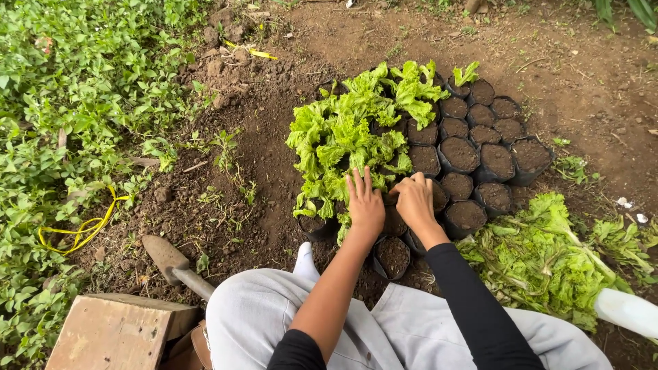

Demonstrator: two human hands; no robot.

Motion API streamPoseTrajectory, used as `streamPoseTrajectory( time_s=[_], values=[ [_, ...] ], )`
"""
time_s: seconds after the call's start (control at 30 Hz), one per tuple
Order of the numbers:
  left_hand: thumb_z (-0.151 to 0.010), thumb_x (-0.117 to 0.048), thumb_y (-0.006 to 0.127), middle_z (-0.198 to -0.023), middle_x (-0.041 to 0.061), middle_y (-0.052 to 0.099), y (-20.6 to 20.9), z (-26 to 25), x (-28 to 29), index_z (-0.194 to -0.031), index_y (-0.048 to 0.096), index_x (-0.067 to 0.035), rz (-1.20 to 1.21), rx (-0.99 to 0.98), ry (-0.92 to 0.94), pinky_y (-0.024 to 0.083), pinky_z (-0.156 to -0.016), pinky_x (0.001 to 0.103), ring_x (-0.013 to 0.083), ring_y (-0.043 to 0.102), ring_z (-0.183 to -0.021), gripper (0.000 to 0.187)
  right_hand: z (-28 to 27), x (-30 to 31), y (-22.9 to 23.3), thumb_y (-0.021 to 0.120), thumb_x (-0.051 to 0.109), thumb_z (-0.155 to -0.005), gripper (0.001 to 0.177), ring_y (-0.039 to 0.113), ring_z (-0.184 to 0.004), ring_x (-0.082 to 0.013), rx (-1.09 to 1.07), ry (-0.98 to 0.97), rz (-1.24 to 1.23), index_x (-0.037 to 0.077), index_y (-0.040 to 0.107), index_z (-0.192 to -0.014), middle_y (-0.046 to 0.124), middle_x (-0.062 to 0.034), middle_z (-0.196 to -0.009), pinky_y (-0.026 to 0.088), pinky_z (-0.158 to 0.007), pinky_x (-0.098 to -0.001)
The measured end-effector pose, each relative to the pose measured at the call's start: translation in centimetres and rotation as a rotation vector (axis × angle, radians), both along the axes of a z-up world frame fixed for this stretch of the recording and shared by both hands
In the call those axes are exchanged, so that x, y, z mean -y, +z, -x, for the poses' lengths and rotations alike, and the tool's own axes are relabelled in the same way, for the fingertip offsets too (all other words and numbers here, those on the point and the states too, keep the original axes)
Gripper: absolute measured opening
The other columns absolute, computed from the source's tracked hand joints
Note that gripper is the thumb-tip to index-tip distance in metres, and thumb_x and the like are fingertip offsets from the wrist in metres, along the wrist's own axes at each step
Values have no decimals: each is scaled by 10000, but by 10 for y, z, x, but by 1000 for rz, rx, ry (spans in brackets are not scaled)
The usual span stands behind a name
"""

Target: The person sits cross-legged on the ground and plants lettuce seedlings into black plastic nursery bags filled with soil. They pick up seedlings from a pile, place them into the bags, and press the soil around the base of each plant.

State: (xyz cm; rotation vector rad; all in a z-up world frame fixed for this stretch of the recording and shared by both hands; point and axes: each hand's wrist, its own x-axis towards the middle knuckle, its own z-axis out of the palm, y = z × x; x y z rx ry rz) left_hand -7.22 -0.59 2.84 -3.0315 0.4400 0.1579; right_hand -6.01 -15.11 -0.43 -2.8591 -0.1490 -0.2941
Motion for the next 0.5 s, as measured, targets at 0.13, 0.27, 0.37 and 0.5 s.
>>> streamPoseTrajectory(
  time_s=[0.13, 0.27, 0.37, 0.5],
  values=[
    [-1110, -307, 334, -1732, 152, 104, 3, 1, -2, -1409, 629, -187, -16, 11, 0, -86, -1231, 653, 465, -22, -1574, 438, 2, -3, -12, 727, 11, -832, 176, 515, -1072, -232, -20, 46, 222, 134, 804, -933, 729, -39, -948, 369, -954, -399],
    [-1110, -313, 320, -1731, 160, 95, 3, 2, -4, -1432, 608, -207, -15, -9, 7, -111, -1221, 657, 464, -34, -1573, 445, 2, -6, -5, 621, -52, -873, 290, 518, -1075, -235, -3, 38, 77, 111, 806, -1026, 733, -45, -1021, 372, -938, -392],
    [-1111, -307, 332, -1730, 160, 107, 3, -1, -5, -1424, 616, -203, -12, 3, 24, -106, -1221, 655, 464, -29, -1572, 435, -1, -3, -8, 592, -51, -907, 314, 499, -1064, -222, 33, -31, 33, 131, 798, -1059, 707, -31, -1015, 371, -909, -379],
    [-1103, -321, 338, -1732, 155, 98, -6, 1, -4, -1440, 599, -239, -29, -5, 15, -122, -1216, 664, 474, -44, -1567, 434, 8, -13, 0, 583, -51, -934, 288, 465, -1029, -228, 17, 5, 34, 106, 793, -1053, 674, -45, -1065, 363, -875, -364]
  ],
)
